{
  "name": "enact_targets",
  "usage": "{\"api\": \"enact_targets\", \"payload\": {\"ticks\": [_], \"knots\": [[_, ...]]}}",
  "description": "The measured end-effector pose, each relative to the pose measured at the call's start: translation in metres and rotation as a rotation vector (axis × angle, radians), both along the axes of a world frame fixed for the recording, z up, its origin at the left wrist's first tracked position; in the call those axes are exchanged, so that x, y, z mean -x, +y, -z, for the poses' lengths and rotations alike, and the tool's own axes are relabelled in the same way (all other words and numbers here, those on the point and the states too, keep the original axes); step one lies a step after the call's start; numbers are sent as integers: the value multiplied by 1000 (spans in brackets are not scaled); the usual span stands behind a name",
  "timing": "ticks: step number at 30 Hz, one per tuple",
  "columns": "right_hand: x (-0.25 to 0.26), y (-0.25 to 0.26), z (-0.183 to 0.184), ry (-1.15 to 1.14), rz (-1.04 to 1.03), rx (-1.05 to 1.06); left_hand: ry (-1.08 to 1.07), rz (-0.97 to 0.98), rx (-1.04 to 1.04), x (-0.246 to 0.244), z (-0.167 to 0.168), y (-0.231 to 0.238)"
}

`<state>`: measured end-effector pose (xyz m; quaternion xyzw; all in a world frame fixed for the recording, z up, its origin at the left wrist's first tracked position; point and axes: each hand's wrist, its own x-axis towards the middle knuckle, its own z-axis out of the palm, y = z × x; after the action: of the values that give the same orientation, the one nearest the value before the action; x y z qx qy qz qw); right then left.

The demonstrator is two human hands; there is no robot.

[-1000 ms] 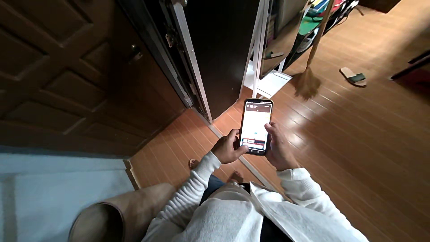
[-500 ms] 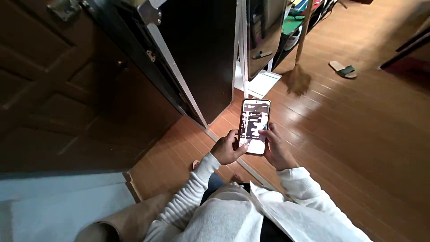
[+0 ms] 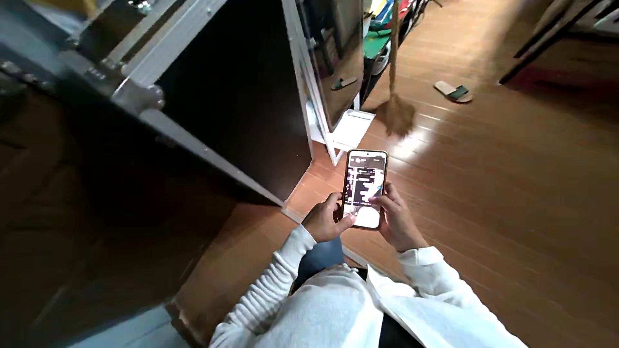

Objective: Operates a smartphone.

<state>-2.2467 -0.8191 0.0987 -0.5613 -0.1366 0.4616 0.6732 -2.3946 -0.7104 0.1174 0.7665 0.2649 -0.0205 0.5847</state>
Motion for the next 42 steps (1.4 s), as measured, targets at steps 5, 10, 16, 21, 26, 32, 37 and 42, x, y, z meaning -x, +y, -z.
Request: {"api": "enact_targets", "payload": {"ticks": [5,10,16,21,26,32,37,42], "knots": [[-56,58,-14,-62,101,21,-45,111,1,-68,-9,75],[-91,129,-35,-110,125,45,-117,108,21,-107,-17,150],[-114,183,-45,-120,197,98,-156,126,86,-137,-20,205],[-121,194,-45,-122,260,152,-157,180,110,-150,-19,218],[-124,202,-42,-135,277,169,-144,202,76,-153,-21,225],[-129,212,-43,-90,263,152,-136,140,52,-149,-27,226],[-135,218,-46,-53,185,126,-170,34,43,-143,-27,217],[-144,223,-46,-77,105,119,-157,-52,37,-143,-30,209]]}}
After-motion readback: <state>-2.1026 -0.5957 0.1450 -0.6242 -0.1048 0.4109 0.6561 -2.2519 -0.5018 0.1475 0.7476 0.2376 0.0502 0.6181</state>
